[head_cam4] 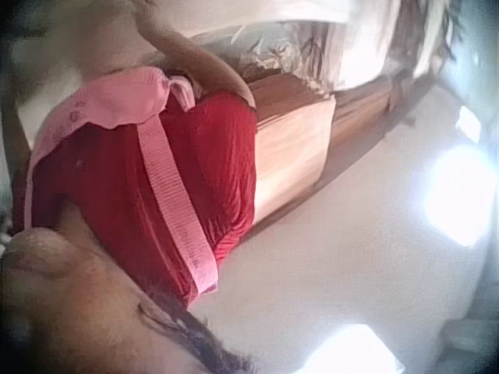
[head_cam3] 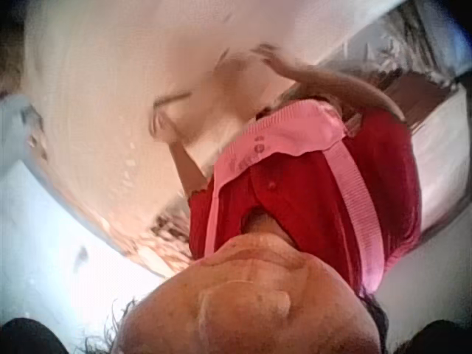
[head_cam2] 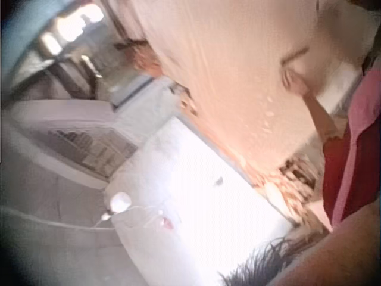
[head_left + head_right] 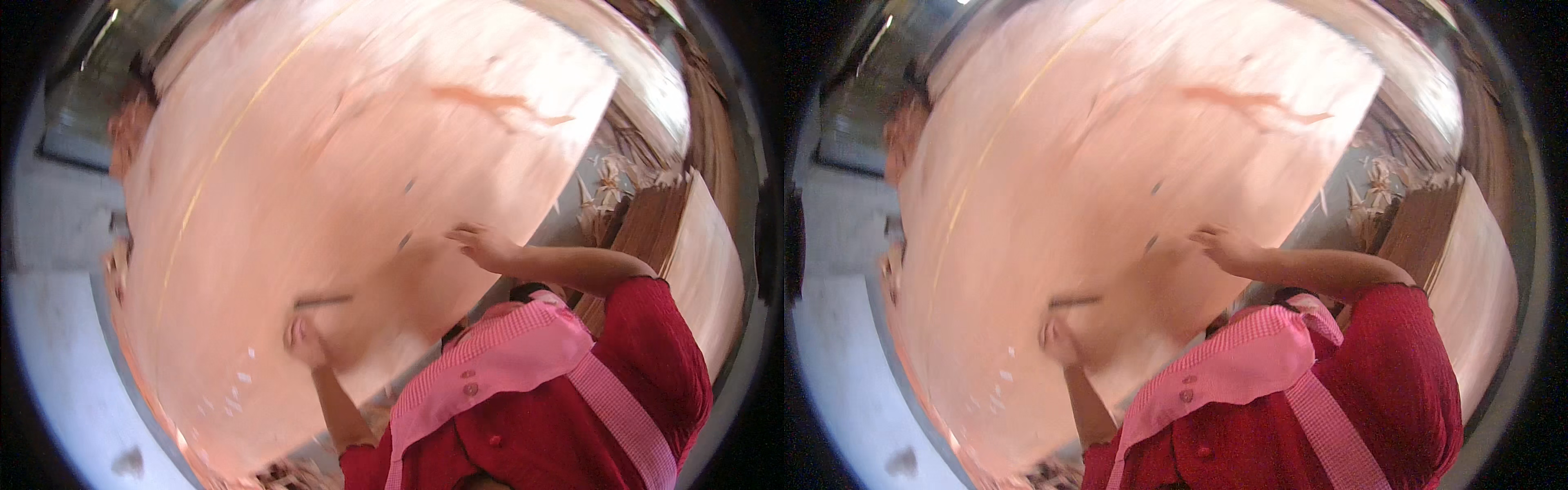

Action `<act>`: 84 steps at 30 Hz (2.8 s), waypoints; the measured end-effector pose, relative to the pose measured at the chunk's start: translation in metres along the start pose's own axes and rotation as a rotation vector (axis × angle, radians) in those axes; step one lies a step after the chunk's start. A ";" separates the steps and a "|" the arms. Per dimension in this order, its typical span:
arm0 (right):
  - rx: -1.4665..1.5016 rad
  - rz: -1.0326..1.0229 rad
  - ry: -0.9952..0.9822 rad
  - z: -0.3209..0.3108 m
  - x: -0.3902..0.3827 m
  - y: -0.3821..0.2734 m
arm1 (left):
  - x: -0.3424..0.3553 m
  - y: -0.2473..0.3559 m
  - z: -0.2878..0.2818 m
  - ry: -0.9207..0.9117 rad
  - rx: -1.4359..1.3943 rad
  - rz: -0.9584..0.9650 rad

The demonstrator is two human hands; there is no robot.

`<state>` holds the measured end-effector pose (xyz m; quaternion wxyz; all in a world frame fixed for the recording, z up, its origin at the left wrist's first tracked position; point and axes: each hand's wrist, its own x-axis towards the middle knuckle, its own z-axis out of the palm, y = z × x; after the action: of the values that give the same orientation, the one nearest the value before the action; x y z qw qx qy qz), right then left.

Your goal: The person repairs imperfections in thin wood veneer sheets by cutting out damaged sections with a utility knife and taping over the gaps.

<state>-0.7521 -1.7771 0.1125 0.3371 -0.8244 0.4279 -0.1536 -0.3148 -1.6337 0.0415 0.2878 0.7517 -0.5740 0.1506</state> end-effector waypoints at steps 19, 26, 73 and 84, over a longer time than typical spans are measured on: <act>0.113 0.522 0.614 -0.374 -0.239 0.398 | 0.232 0.837 -0.030 -1.014 -2.705 1.134; 0.023 0.806 0.582 -0.498 -0.304 0.553 | 0.268 1.013 0.068 -0.982 -2.900 1.175; 1.203 -0.150 -0.975 -0.806 0.633 0.803 | 0.543 1.057 0.688 -0.342 -0.536 -0.362; -0.157 -0.695 -1.409 -0.677 0.702 0.787 | 0.610 1.046 0.780 0.170 -0.465 -1.124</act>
<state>-1.1812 -2.9522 0.0380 0.4024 -0.8355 -0.1591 0.3388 -1.2086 -2.7633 0.0374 0.5243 0.8422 -0.0826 -0.0942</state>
